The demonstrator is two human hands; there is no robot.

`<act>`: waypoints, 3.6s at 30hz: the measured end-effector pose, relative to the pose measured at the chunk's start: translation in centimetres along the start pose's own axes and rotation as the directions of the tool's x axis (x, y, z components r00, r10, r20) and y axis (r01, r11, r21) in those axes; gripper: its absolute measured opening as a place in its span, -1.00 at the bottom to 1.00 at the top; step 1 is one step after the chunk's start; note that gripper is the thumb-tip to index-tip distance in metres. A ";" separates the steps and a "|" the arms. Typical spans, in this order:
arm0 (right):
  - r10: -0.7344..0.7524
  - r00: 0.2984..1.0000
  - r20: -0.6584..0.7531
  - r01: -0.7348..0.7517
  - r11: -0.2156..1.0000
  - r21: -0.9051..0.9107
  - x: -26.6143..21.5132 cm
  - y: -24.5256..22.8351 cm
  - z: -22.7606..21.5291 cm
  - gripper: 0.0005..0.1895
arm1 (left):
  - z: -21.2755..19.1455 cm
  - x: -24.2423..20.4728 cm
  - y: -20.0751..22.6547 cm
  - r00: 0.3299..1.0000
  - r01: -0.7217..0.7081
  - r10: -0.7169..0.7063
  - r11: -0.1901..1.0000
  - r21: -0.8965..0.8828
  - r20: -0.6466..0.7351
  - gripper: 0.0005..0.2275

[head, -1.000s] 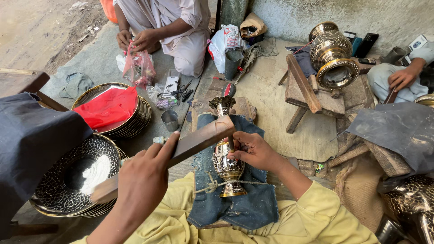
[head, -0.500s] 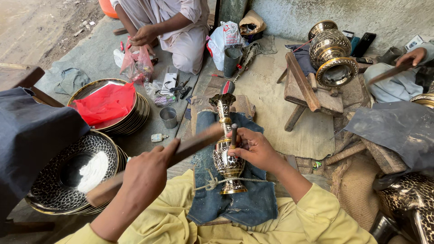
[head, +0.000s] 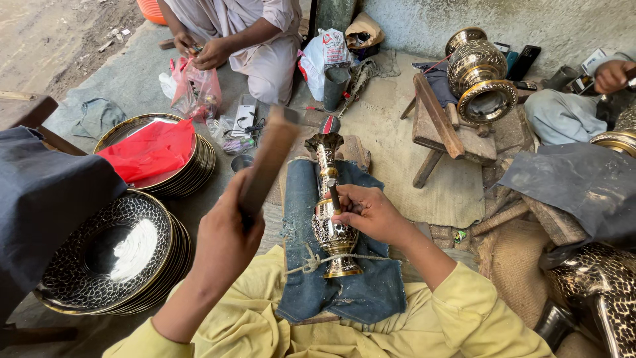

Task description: The person uses a hammer and a chisel to create a decorative pattern on a brass vase. They repeatedly strike the chisel against the vase's surface while holding it steady with their other hand.

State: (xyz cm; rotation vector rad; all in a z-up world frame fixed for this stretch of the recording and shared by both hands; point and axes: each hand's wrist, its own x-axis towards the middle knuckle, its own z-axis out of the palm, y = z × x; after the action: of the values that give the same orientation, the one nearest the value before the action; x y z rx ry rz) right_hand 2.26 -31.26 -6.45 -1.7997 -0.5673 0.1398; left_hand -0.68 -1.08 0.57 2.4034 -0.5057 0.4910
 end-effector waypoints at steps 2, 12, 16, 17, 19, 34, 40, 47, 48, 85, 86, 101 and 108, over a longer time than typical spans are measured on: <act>0.019 0.999 -0.035 -0.017 0.999 0.045 -0.1 0.2 0.0 -0.52 | 0.5 -0.4 -0.2 0.988 0.085 -0.102 0.986 0.142 0.120 -0.35; 0.063 0.993 -0.102 -0.061 0.998 0.017 1.3 -0.6 0.1 -0.44 | 3.3 -2.6 -3.8 0.919 0.125 -0.199 0.966 0.227 0.341 -0.37; 0.033 0.997 -0.066 -0.041 0.991 -0.127 1.4 -1.5 0.2 -0.44 | 3.2 -2.6 -3.9 0.930 0.102 -0.181 0.963 0.248 0.321 -0.38; 0.040 0.996 -0.076 -0.052 0.985 -0.167 1.4 -1.8 0.3 -0.44 | 2.9 -2.3 -3.9 0.920 0.093 -0.184 0.961 0.262 0.347 -0.40; 0.052 0.994 -0.098 -0.075 0.966 -0.246 1.4 -2.1 0.5 -0.46 | 2.3 -1.6 -3.6 0.897 0.074 -0.191 0.954 0.289 0.398 -0.42; 0.010 0.991 -0.131 -0.046 0.960 -0.277 1.3 -1.3 0.6 -0.49 | -0.9 1.2 -1.7 0.977 0.149 -0.169 0.977 0.152 0.131 -0.37; 0.033 0.991 -0.132 -0.068 0.960 -0.271 1.3 -1.2 0.6 -0.53 | -1.5 1.3 -1.1 0.975 0.163 -0.178 0.980 0.118 0.134 -0.39; 0.036 0.992 -0.125 -0.064 0.973 -0.221 1.4 -1.3 0.6 -0.53 | -1.6 1.3 -0.9 0.991 0.086 -0.096 0.991 0.100 0.096 -0.36; 0.031 0.992 -0.125 -0.058 0.974 -0.220 1.4 -1.3 0.7 -0.52 | -1.6 1.3 -0.9 0.988 0.078 -0.099 0.982 0.170 0.119 -0.38; -0.058 0.993 -0.105 0.037 0.980 -0.196 1.1 -0.6 0.7 -0.46 | -1.5 0.5 -1.0 0.977 0.040 -0.082 0.977 0.209 0.197 -0.35; -0.063 0.993 -0.102 0.041 0.979 -0.201 1.2 -0.6 0.7 -0.45 | -1.6 0.4 -0.9 0.987 0.031 -0.059 0.983 0.182 0.152 -0.37; 0.021 0.979 -0.201 -0.056 0.985 -0.166 0.6 -0.2 1.2 -0.49 | -1.2 1.3 0.9 0.996 -0.071 0.061 0.985 0.158 0.067 -0.43; 0.017 0.884 -0.468 -0.016 1.000 0.006 -0.3 0.8 2.5 -0.50 | 1.6 -0.6 0.6 0.997 -0.017 0.014 0.999 0.038 0.079 -0.47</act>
State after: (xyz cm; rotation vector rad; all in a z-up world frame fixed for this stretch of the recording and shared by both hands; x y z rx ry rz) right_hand 1.28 -29.42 -8.03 -1.7533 -0.2029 -0.2808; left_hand -1.15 -2.44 -0.61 2.4650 -0.5549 0.4173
